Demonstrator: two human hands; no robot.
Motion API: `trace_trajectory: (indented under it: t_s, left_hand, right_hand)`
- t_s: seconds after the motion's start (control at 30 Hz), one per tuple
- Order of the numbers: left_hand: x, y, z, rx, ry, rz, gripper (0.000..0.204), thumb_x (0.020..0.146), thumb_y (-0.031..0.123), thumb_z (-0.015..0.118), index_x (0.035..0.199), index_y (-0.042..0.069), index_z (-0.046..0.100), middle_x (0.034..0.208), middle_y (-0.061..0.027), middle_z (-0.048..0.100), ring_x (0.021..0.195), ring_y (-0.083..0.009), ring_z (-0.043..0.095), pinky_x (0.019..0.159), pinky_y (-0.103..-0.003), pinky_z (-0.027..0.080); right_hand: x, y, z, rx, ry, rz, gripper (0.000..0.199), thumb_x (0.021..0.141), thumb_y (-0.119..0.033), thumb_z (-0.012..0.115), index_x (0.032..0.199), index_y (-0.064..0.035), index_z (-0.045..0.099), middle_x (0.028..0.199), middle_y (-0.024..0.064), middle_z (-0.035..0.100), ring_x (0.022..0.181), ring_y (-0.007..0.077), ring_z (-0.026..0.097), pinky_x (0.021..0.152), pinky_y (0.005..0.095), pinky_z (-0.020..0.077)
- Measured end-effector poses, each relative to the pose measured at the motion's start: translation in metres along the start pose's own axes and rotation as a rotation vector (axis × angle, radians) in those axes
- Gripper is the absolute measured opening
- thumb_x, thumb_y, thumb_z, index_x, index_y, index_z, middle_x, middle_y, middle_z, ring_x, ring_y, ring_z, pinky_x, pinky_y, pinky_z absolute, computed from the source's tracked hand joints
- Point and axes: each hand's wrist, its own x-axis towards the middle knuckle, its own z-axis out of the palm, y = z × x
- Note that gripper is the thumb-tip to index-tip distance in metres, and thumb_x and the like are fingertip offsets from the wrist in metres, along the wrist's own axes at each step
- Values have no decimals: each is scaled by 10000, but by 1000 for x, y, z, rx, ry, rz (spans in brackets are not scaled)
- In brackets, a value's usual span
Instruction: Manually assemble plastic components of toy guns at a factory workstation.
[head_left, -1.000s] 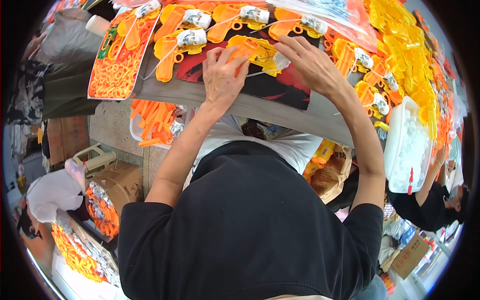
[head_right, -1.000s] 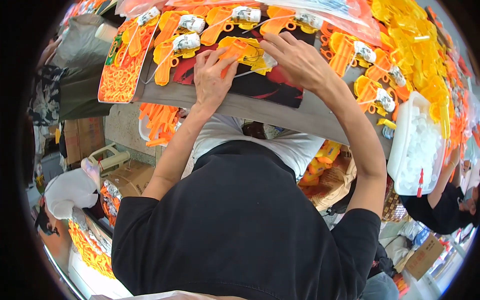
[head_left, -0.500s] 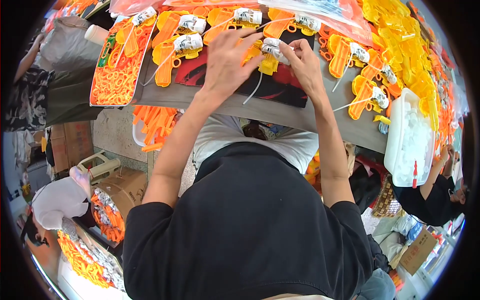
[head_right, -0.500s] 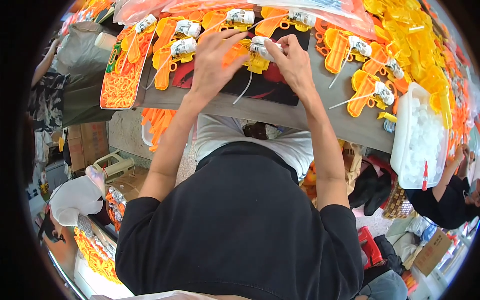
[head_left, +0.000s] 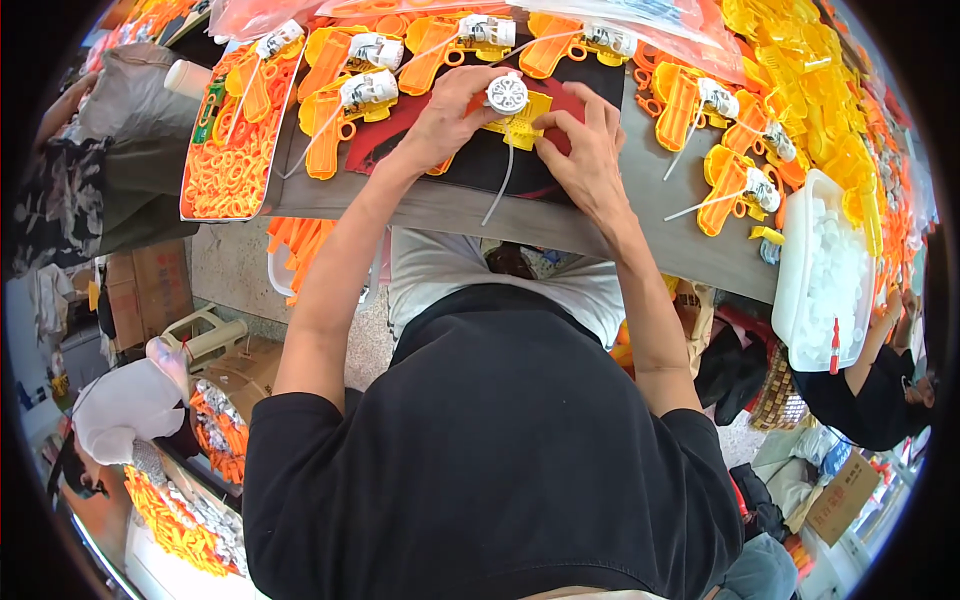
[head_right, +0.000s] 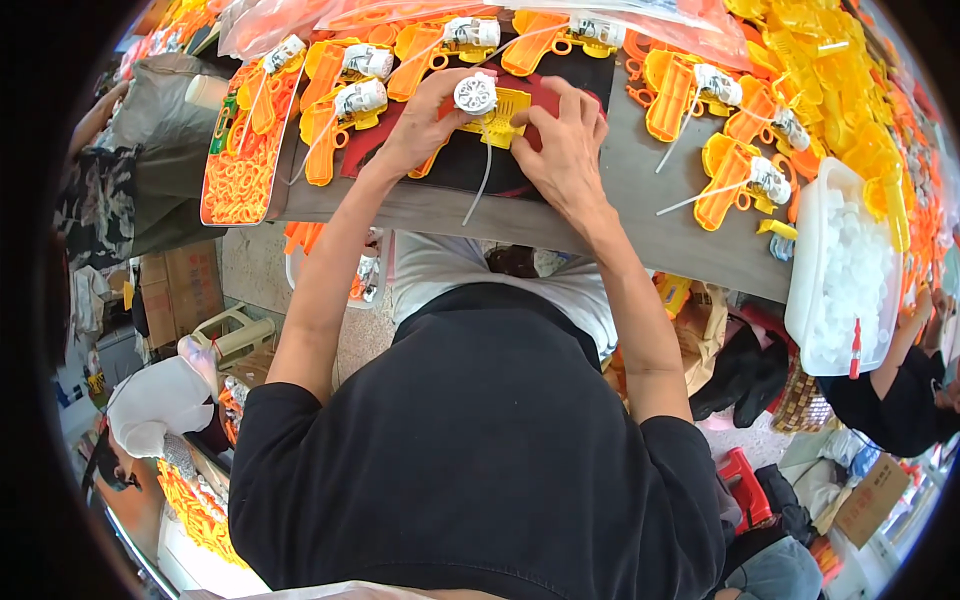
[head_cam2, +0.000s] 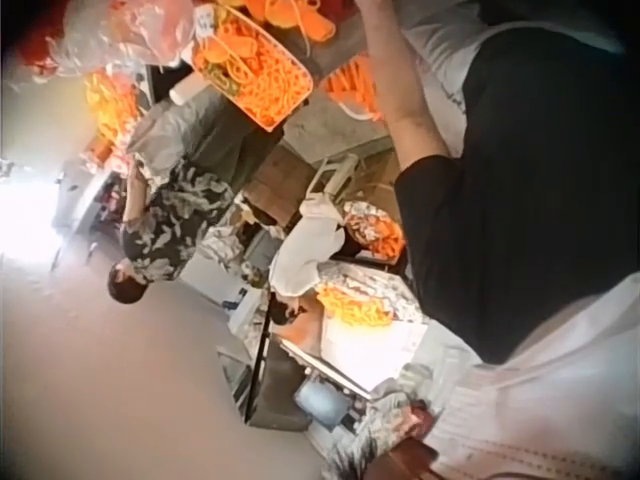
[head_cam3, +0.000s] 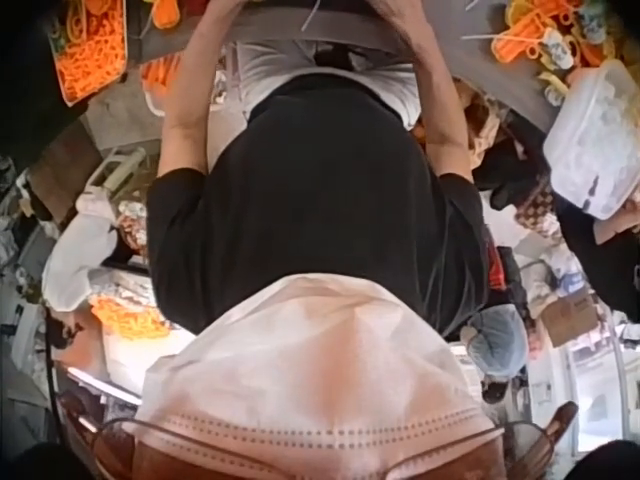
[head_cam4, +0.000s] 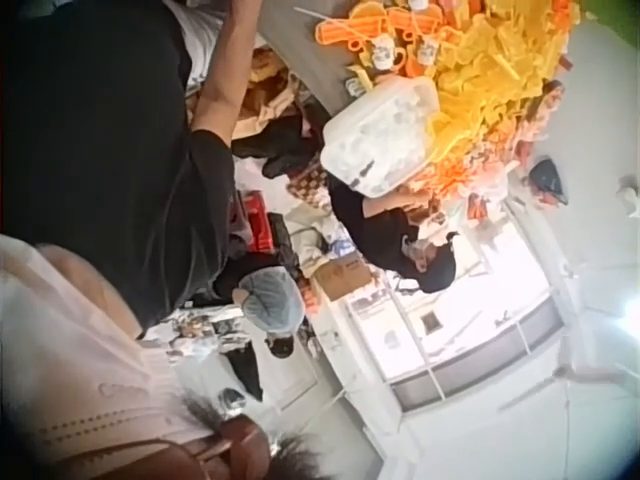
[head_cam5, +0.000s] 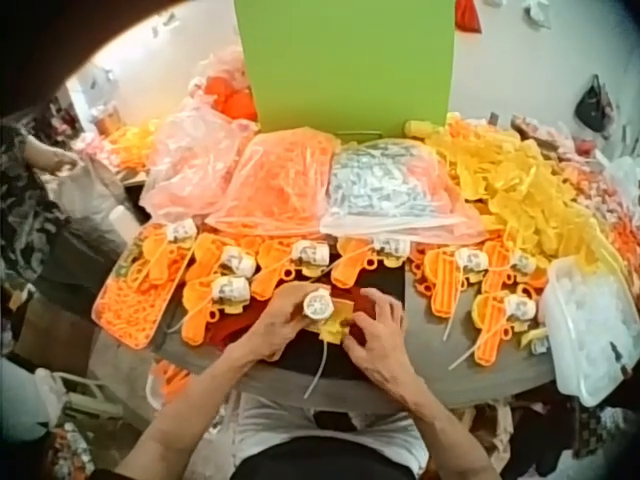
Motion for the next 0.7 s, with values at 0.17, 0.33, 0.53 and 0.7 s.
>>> trace_trajectory:
  t_s: [0.17, 0.33, 0.53, 0.7]
  left_hand:
    - [0, -2, 4, 37, 59, 25, 462, 935, 74, 655, 1379, 44, 534, 1353, -99, 613, 1260, -262, 563, 1087, -382, 423]
    - [-2, -5, 5, -37, 69, -64, 487, 922, 113, 681, 1379, 58, 519, 1329, -132, 601, 1258, -308, 545, 1092, -415, 398]
    - [-1, -3, 5, -9, 139, 22, 515, 887, 103, 705, 1359, 44, 507, 1282, -157, 595, 1222, -356, 523, 1064, -449, 397]
    - [0, 2, 9, 36, 164, 48, 517, 873, 99, 715, 1350, 42, 523, 1245, -139, 603, 1197, -356, 520, 1035, -447, 416]
  right_hand:
    - [7, -9, 44, 48, 68, 223, 232, 847, -226, 662, 1049, -185, 770, 1626, 223, 231, 1504, 440, 148, 1222, 540, 86]
    - [14, -25, 54, 252, 74, 400, 307, 862, -233, 629, 1097, -70, 741, 1628, 357, 32, 1527, 481, -19, 1221, 541, -64]
    - [17, -25, 55, 400, 88, 464, 343, 850, -273, 644, 1103, -63, 742, 1637, 345, 2, 1534, 453, -91, 1216, 513, -107]
    - [7, -28, 51, 370, 48, 421, 359, 861, -284, 644, 1136, -71, 736, 1642, 333, 19, 1538, 449, -59, 1219, 513, -90]
